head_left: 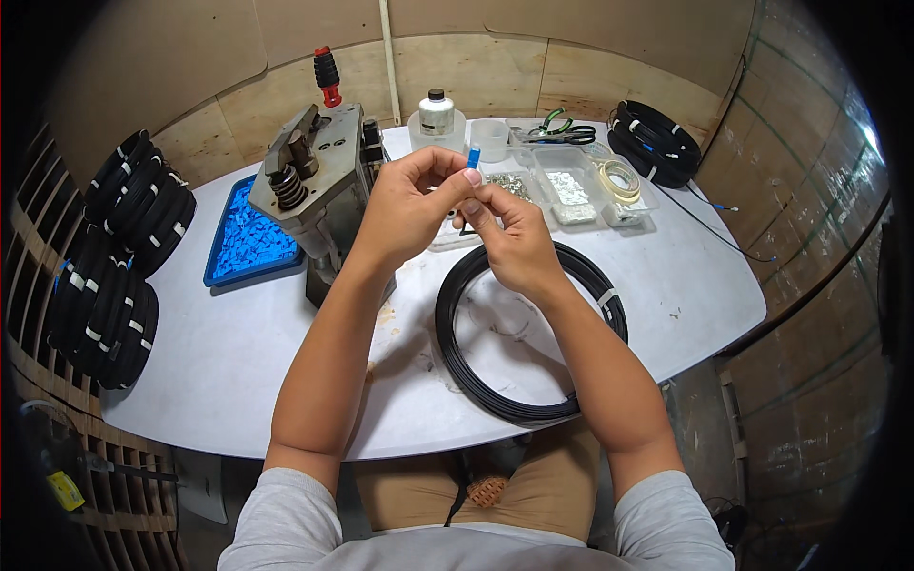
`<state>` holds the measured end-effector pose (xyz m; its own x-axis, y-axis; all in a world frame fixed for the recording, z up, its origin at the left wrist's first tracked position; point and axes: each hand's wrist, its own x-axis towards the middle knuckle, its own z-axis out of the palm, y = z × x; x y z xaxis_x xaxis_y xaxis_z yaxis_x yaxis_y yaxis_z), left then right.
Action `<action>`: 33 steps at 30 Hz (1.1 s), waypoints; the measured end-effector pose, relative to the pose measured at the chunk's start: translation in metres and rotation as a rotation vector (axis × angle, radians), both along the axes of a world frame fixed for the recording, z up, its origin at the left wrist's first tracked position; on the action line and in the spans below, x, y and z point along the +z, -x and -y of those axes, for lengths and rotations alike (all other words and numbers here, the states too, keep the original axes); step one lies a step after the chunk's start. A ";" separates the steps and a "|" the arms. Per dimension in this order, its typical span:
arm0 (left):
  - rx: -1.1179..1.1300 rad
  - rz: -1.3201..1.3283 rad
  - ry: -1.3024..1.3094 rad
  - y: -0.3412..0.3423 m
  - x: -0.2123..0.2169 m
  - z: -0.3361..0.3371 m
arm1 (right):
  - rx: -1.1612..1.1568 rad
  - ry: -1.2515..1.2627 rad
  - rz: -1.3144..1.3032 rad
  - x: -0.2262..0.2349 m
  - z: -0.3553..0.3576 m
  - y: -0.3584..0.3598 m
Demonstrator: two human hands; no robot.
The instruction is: The recorder is crimping a connector onto a thin wire cable at a workbench.
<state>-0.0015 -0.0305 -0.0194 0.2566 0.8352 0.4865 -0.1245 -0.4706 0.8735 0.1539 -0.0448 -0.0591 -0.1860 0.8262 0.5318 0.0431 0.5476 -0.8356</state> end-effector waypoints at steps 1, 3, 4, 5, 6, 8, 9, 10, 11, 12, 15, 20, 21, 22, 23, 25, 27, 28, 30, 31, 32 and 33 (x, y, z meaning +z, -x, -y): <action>0.000 -0.001 0.000 0.002 0.001 0.000 | 0.005 -0.003 0.005 0.001 0.001 0.000; 0.002 -0.025 0.068 0.004 0.002 -0.001 | -0.001 -0.021 0.009 -0.001 -0.001 -0.001; 0.001 -0.025 0.068 0.004 0.001 -0.002 | -0.008 -0.038 0.015 -0.002 -0.001 -0.001; 0.011 -0.003 0.060 0.004 -0.001 -0.004 | -0.009 -0.038 0.015 -0.002 -0.001 -0.001; 0.020 0.020 0.052 0.004 -0.002 -0.005 | -0.034 -0.050 0.030 -0.002 0.001 0.000; 0.028 0.031 0.054 0.002 -0.003 -0.006 | -0.057 -0.062 0.043 -0.002 0.001 0.000; 0.035 0.043 0.056 0.002 -0.004 -0.005 | -0.047 -0.040 0.018 -0.002 0.001 0.000; 0.035 0.043 0.056 0.001 -0.004 -0.005 | -0.039 -0.017 -0.007 -0.002 0.001 -0.001; 0.024 0.054 0.072 0.001 -0.003 -0.004 | -0.039 -0.017 -0.007 -0.002 0.001 -0.001; 0.014 0.065 0.088 0.001 -0.003 -0.004 | -0.034 -0.034 -0.014 -0.001 0.002 -0.001; 0.008 0.063 0.089 0.001 -0.002 -0.004 | -0.031 -0.039 -0.022 0.001 0.003 -0.002; 0.010 0.077 0.085 0.002 -0.002 -0.004 | -0.031 -0.023 -0.032 0.002 0.004 -0.001; 0.011 0.069 0.089 0.002 -0.002 -0.003 | -0.033 -0.016 -0.041 0.002 0.004 -0.001; 0.011 0.069 0.088 0.002 -0.002 -0.003 | -0.037 -0.009 -0.049 0.002 0.004 0.000; 0.001 0.072 0.096 0.002 -0.002 -0.003 | -0.037 -0.010 -0.049 0.002 0.004 0.000; -0.007 0.076 0.103 0.002 -0.002 -0.004 | -0.038 -0.030 -0.031 0.002 0.004 -0.001; 0.021 0.062 0.067 0.002 -0.003 -0.005 | -0.037 -0.029 -0.033 0.002 0.003 0.000; 0.020 0.062 0.068 0.002 -0.002 -0.005 | -0.037 -0.028 -0.037 0.001 0.003 0.000; 0.012 0.021 0.091 0.003 -0.001 -0.003 | -0.042 -0.026 -0.032 0.002 0.004 0.000; 0.012 0.021 0.091 0.004 -0.001 -0.003 | -0.046 -0.025 -0.027 0.003 0.005 0.000; -0.004 0.002 0.085 0.005 -0.001 -0.004 | -0.046 -0.025 -0.027 0.003 0.004 -0.001; -0.021 -0.018 0.079 0.005 -0.002 -0.004 | -0.045 -0.022 -0.018 0.003 0.004 -0.001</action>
<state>-0.0068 -0.0266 -0.0211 0.2824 0.8649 0.4149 -0.1178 -0.3980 0.9098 0.1549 -0.0488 -0.0566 -0.1394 0.8216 0.5527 0.0529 0.5636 -0.8244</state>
